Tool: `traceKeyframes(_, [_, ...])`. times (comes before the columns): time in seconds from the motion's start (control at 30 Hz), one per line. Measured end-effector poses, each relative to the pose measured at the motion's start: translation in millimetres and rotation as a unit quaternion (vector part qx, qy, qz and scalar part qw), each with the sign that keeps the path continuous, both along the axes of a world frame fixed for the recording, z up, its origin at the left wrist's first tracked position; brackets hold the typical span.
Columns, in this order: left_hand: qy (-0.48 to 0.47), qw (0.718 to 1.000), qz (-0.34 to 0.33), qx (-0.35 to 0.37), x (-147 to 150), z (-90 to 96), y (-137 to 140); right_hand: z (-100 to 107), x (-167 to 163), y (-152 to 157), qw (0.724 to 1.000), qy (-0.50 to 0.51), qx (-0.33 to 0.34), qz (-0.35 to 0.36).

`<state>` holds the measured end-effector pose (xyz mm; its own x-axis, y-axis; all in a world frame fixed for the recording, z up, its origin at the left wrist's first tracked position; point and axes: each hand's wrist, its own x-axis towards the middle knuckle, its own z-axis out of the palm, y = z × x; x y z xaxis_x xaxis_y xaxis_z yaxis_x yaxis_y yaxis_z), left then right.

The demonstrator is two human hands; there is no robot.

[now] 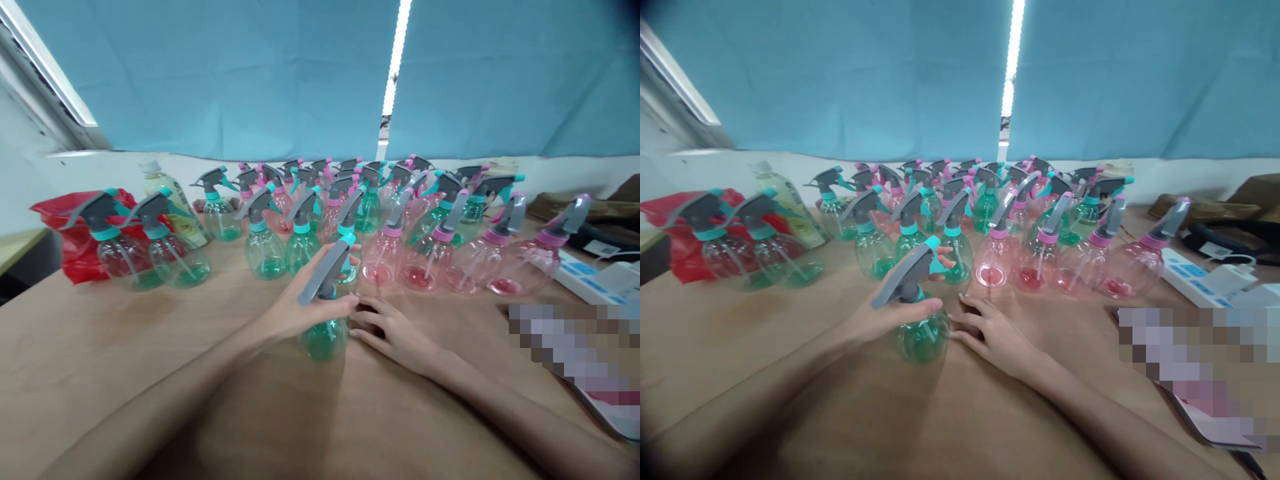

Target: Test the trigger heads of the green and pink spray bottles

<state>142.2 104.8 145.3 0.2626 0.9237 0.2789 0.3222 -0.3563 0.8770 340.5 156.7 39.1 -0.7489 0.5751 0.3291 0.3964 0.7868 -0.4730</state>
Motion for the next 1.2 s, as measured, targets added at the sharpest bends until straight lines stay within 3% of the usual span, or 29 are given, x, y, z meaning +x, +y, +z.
traceKeyframes(0.1, [0.000, 0.999, -0.035, 0.009, -6, -0.7, 2, 1, 0, 0, 1.000, -0.005, -0.001, 0.003])
traceKeyframes(0.27, [0.044, 0.998, -0.038, 0.013, -13, -0.7, 6, 0, 0, 0, 1.000, -0.002, 0.001, 0.003])
traceKeyframes(0.6, [0.021, 0.999, 0.037, 0.032, -1, 6.6, -3, 0, 1, 0, 1.000, -0.007, -0.002, 0.010])
traceKeyframes(0.83, [-0.001, 0.997, 0.064, 0.034, 6, -1.8, -7, -2, 1, 0, 1.000, 0.004, -0.001, 0.008])
traceKeyframes(1.2, [-0.025, 0.998, 0.040, 0.041, 12, -2.8, -5, -2, 1, 0, 1.000, 0.013, 0.001, 0.001])
